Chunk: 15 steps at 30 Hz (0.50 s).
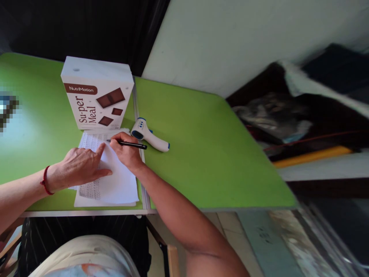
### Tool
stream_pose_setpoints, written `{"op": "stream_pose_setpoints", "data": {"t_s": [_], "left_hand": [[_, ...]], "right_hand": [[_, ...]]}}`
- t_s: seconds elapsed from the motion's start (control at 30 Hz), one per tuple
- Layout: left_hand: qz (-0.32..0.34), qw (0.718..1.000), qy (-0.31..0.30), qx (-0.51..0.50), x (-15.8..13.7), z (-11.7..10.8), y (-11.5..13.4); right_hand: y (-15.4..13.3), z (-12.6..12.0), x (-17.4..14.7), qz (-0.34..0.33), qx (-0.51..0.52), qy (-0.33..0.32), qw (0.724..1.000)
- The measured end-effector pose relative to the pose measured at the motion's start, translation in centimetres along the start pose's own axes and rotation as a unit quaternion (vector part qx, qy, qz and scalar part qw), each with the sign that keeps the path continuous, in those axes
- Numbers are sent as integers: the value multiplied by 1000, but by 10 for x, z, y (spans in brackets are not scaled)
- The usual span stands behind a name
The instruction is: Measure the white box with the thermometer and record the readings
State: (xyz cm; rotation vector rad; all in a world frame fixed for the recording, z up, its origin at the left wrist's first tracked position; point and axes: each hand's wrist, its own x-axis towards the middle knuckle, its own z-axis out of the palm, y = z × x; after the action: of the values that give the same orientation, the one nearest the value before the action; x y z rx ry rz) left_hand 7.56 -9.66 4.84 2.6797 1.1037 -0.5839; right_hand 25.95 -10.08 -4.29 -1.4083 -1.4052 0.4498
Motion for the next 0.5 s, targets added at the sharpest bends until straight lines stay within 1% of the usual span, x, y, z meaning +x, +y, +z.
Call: {"op": "stream_pose_setpoints", "data": {"t_s": [0.1, 0.23, 0.33, 0.4, 0.5], "left_hand": [[1, 1000, -1, 2, 0, 0, 0], [3, 1000, 0, 1, -1, 1, 0], [3, 1000, -1, 0, -1, 1, -1], [-1, 1000, -2, -1, -1, 0, -1], [-3, 1000, -3, -5, -1, -1, -1]], "right_hand": [[0, -1, 0, 3, 7, -2, 1000], [0, -1, 0, 23, 19, -5, 1000], [-1, -5, 2, 26, 5, 3, 1000], [-2, -13, 4, 7, -27, -4, 1000], [-5, -29, 6, -75, -118, -56, 989]]}}
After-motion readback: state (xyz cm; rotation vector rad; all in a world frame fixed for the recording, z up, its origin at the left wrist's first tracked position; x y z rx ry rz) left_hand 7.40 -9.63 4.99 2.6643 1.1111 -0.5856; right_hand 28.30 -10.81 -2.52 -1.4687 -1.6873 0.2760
